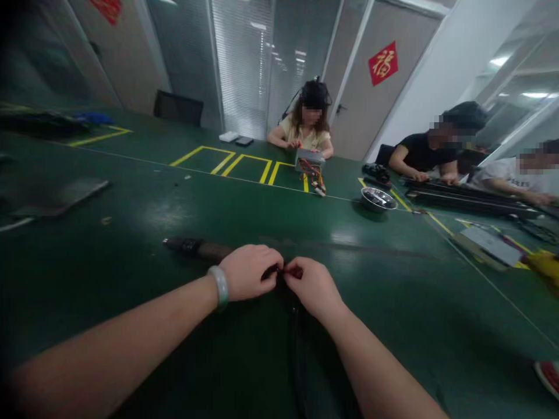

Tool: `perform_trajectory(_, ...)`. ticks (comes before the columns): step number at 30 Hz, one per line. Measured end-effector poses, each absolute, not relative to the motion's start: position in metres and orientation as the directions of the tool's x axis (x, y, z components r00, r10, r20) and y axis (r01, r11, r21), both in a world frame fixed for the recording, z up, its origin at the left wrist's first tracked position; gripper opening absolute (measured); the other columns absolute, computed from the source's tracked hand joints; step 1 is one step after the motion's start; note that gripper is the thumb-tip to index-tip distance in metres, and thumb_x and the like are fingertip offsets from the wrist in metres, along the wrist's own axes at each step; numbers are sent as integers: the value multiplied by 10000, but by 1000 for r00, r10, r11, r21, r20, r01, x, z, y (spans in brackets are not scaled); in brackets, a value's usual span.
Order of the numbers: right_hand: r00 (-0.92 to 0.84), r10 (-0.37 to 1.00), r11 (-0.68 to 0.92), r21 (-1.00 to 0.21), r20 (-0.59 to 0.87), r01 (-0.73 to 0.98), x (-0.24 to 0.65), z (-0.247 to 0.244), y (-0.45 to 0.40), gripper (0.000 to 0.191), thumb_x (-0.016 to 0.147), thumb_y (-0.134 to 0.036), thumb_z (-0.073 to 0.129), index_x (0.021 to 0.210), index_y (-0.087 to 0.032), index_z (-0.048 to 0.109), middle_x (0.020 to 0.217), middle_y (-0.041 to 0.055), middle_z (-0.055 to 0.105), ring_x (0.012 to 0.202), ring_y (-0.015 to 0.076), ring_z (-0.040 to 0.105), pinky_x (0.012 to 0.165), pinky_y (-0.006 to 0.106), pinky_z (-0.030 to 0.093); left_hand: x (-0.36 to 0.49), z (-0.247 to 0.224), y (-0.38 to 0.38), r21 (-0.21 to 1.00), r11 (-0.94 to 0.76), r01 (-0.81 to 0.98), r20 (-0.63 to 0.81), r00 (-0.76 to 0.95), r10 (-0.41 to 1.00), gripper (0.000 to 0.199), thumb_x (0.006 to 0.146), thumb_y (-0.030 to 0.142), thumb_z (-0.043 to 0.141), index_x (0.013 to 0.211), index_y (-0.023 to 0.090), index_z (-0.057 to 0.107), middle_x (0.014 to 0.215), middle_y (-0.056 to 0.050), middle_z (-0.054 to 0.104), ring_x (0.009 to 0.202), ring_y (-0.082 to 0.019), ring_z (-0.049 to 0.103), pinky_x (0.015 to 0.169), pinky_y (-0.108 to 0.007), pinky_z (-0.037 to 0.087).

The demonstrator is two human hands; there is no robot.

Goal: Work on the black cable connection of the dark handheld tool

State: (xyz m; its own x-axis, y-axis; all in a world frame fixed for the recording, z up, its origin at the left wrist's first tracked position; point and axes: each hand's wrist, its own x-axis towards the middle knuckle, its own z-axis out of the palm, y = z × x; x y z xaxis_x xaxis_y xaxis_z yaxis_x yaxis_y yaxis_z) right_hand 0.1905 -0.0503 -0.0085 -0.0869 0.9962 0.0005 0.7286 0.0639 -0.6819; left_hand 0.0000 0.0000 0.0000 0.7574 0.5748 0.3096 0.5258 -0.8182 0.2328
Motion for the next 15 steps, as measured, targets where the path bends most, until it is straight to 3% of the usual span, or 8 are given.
perform_trajectory(15, -87, 996, 39, -736, -27, 676, 193, -8, -50, 106, 819, -264, 613, 891, -226, 681, 823, -23, 676, 730, 129, 618, 645, 231, 449, 0, 2, 0, 222, -809, 544, 270, 763, 587, 76, 864, 237, 587, 934, 217, 564, 886, 2, 624, 856, -185, 581, 749, -323, 441)
